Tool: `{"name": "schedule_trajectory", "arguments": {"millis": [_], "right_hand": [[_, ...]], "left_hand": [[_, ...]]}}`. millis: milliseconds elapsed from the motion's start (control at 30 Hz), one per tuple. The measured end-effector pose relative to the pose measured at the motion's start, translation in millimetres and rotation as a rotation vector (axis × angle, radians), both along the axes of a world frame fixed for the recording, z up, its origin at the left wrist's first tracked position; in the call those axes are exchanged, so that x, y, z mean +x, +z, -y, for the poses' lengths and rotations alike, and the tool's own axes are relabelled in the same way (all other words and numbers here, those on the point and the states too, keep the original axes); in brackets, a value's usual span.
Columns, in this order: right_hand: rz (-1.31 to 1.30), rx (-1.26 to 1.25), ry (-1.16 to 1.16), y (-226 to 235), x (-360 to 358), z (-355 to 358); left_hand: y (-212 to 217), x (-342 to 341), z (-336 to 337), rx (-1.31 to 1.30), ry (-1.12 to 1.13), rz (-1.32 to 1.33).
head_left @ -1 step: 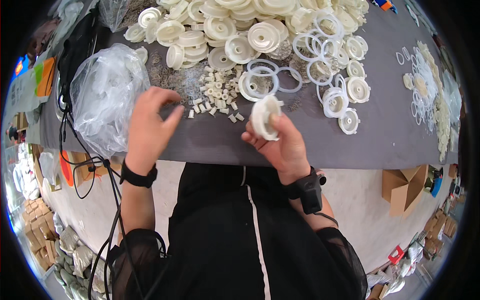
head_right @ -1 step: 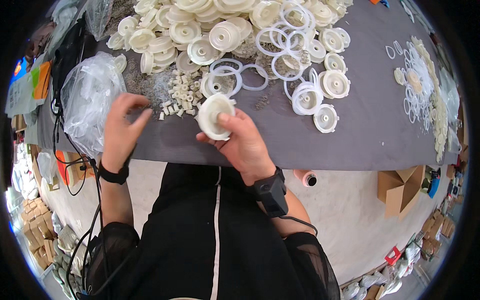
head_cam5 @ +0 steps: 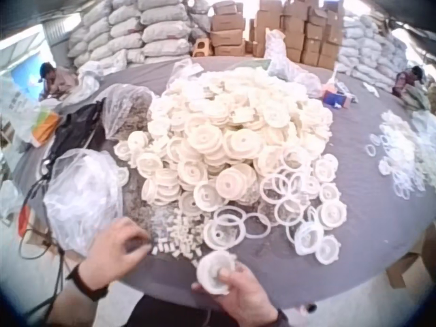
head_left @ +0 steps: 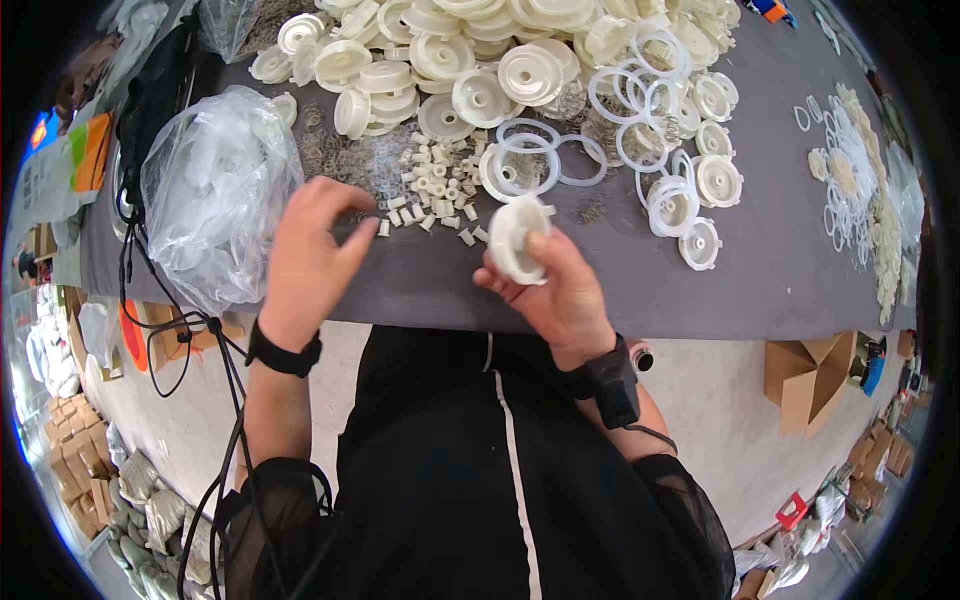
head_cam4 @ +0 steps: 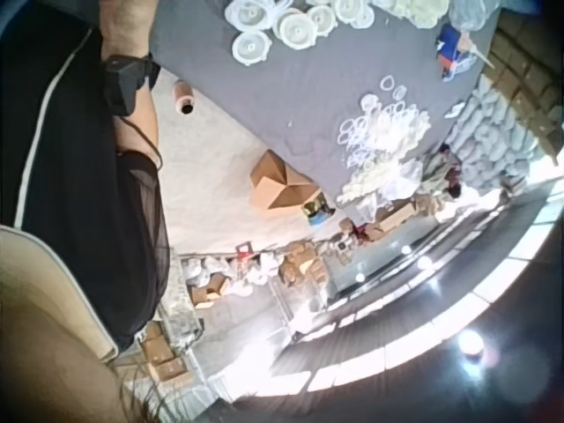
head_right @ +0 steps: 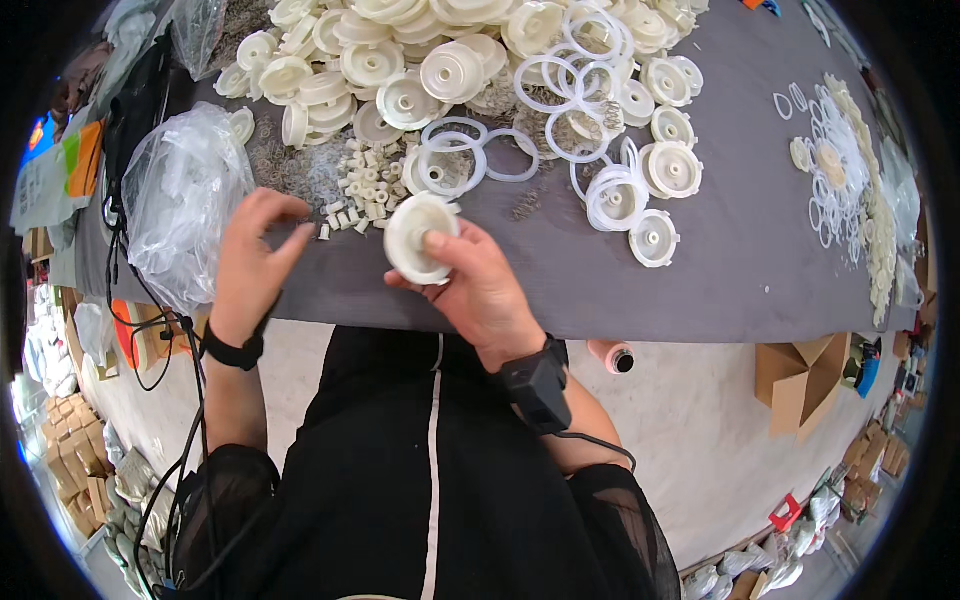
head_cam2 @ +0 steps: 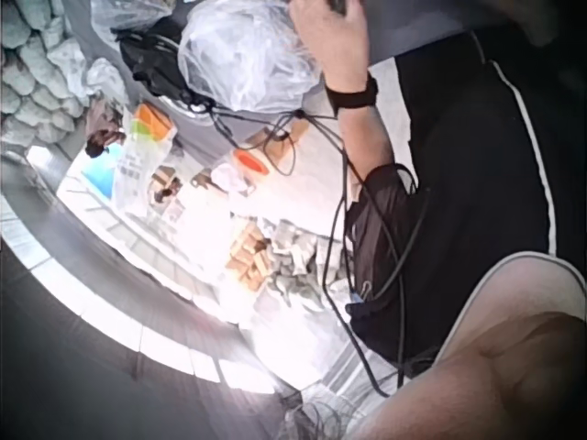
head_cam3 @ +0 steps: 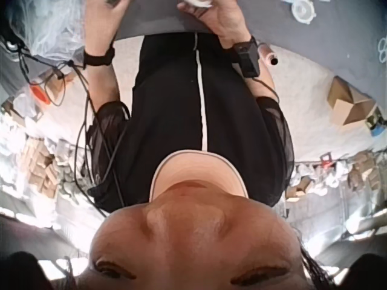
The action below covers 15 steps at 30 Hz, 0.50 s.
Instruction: Assembling small white plastic components by inserting center pieces into circular housings.
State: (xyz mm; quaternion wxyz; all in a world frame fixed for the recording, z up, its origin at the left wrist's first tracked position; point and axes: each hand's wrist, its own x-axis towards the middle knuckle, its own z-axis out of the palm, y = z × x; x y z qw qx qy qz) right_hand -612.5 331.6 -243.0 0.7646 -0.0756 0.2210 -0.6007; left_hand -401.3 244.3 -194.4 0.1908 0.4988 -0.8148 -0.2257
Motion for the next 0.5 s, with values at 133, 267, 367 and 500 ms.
{"name": "schedule_trajectory", "arguments": {"millis": [133,267,367,500], "right_hand": [[-0.108,0.080,0.103,-3.9,19.9,6.3],[-0.232,0.071,0.127,-7.6,21.4,7.7],[-0.311,-0.030,0.096,-6.5,22.6,6.3],[-0.571,-0.236,-0.008,-2.4,20.5,3.6]], "left_hand": [[-18.3,-8.3,7.3,-0.173,-0.038,0.132],[-19.2,-12.3,9.1,-0.254,-0.069,0.251],[-19.9,-15.6,9.1,-0.341,-0.060,0.292],[-21.7,-15.2,6.7,-0.378,-0.023,0.294]]}}
